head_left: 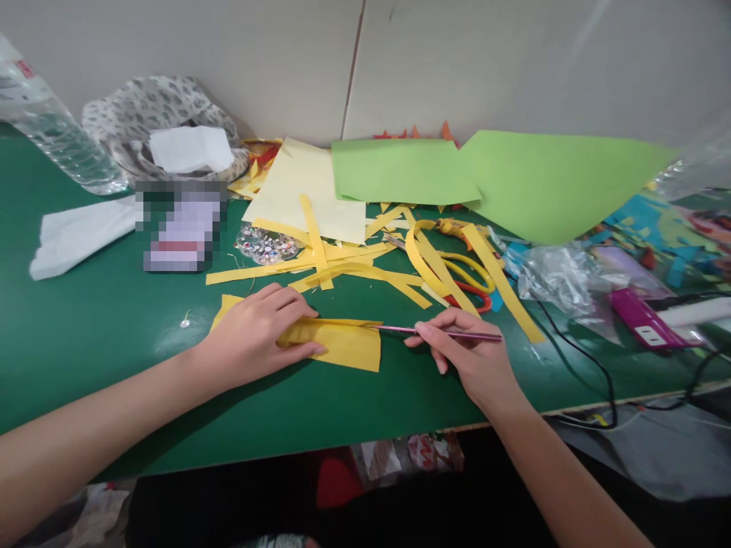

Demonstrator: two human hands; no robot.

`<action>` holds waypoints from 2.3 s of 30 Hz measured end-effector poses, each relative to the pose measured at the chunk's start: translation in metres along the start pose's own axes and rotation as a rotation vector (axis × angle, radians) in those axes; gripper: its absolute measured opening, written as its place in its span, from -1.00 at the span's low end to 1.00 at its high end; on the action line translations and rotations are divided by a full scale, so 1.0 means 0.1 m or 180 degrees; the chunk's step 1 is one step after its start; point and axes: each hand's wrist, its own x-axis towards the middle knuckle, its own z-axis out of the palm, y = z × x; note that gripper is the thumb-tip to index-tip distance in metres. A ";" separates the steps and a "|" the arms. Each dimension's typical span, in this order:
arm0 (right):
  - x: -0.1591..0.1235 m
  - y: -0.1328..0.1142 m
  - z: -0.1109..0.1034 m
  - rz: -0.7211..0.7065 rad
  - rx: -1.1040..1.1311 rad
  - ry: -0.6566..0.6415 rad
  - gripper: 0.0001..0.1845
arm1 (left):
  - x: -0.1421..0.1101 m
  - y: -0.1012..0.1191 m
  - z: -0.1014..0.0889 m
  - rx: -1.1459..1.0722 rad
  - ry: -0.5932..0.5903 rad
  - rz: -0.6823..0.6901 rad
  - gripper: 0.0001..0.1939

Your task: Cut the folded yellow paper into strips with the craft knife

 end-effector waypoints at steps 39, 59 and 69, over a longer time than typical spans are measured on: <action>0.06 -0.08 0.16 -0.0029 0.0013 -0.0183 -0.72 | 0.00 0.01 -0.01 -0.0013 -0.0086 -0.0051 -0.62; 0.12 -0.13 0.35 -0.0768 -0.1070 -0.0400 -0.93 | 0.01 0.01 -0.02 0.0119 -0.0028 0.0116 -0.61; 0.12 0.01 0.09 -0.1061 -0.1255 0.0105 -0.89 | 0.00 0.02 -0.04 0.0386 0.0023 0.0147 -0.57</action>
